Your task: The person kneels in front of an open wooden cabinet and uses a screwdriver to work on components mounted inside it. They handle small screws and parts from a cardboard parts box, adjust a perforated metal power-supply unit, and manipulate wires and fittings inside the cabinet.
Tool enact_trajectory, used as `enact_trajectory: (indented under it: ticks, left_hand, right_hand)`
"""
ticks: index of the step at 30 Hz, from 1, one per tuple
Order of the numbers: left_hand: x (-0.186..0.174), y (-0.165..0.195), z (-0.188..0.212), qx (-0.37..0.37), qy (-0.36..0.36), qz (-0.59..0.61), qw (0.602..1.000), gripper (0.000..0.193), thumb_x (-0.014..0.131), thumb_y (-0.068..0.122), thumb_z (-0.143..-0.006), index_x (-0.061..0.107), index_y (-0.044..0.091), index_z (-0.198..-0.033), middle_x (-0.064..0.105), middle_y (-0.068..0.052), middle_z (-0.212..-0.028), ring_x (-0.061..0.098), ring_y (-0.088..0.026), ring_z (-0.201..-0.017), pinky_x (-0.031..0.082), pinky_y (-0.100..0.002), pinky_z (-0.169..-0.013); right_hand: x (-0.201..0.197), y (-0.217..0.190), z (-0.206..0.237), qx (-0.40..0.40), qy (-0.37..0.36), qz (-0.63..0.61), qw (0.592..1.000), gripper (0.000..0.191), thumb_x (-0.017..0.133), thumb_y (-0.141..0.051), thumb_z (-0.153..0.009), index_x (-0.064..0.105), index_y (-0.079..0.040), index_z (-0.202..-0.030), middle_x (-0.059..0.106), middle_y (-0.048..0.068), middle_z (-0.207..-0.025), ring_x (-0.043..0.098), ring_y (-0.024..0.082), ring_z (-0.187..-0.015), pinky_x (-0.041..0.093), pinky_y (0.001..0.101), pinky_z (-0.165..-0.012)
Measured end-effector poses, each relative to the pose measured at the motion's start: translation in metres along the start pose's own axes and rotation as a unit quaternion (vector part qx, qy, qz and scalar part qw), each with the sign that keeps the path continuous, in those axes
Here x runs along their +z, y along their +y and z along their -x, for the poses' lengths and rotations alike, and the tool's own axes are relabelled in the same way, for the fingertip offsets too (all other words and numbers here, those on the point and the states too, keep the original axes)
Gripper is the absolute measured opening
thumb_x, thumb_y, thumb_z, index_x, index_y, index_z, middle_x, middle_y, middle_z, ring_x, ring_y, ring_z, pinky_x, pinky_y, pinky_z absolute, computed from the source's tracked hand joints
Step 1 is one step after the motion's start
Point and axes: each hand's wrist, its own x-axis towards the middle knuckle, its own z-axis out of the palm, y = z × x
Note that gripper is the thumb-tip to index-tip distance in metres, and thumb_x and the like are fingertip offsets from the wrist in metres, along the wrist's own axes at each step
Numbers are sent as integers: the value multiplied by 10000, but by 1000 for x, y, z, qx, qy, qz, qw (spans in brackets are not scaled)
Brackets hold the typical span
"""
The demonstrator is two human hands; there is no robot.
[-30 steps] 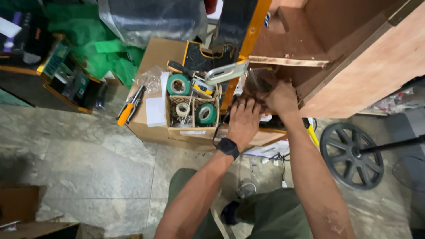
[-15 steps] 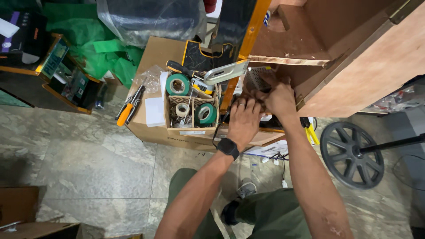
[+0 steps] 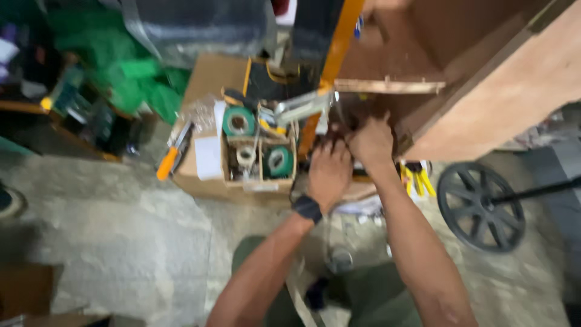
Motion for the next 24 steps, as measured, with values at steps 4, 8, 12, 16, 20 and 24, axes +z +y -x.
enact_trajectory:
  ticks: [4, 8, 12, 16, 20, 24]
  left_hand:
    - [2, 4, 4, -15, -18, -16, 1000, 272, 642, 215, -899, 702, 11, -1070, 615, -147, -1150, 558, -370, -1158, 425, -506, -1059]
    - [5, 4, 7, -17, -24, -19, 999, 237, 632, 212, -923, 695, 35, -1066, 609, -160, -1147, 559, -368, -1119, 438, -502, -988]
    - [7, 0, 9, -17, -17, -26, 999, 156, 628, 202, -942, 660, 61, -1000, 595, -186, -1129, 565, -369, -1114, 458, -486, -971]
    - [5, -2, 11, -24, -56, -39, 997, 111, 637, 184, -952, 655, 75, -968, 586, -177, -1092, 579, -361, -1112, 461, -477, -962]
    - [1, 0, 9, -21, -15, -29, 999, 182, 668, 236, -947, 665, 64, -1006, 588, -177, -1135, 571, -363, -1112, 453, -476, -969]
    - [-3, 2, 5, -27, -22, -16, 999, 294, 699, 312, -887, 673, 53, -1023, 593, -179, -1136, 557, -373, -1117, 444, -484, -970]
  right_hand:
    - [-2, -7, 1, -47, -1, 17, 999, 560, 823, -524, -786, 721, -217, -1243, 665, 246, -1230, 612, 478, -1125, 507, 536, -940]
    - [0, -6, -4, -25, -37, 24, 999, 587, 843, -520, -765, 714, -194, -1236, 654, 201, -1277, 624, 468, -1112, 504, 519, -954]
    - [-5, 8, -21, -116, -59, 42, 991, 552, 847, -491, -765, 729, -141, -1175, 640, 116, -1350, 650, 408, -1088, 520, 487, -915]
    - [-7, 14, -45, -36, -207, -33, 977, 516, 789, -467, -814, 702, -155, -1216, 731, 94, -1275, 749, 286, -1083, 585, 390, -960]
    - [0, 14, -46, -116, -135, 64, 982, 450, 796, -479, -813, 776, -161, -1131, 631, 77, -1369, 619, 339, -1171, 498, 446, -971]
    - [0, 13, -44, -112, -117, 64, 985, 483, 800, -522, -790, 785, -174, -1124, 635, 78, -1358, 618, 343, -1168, 487, 452, -985]
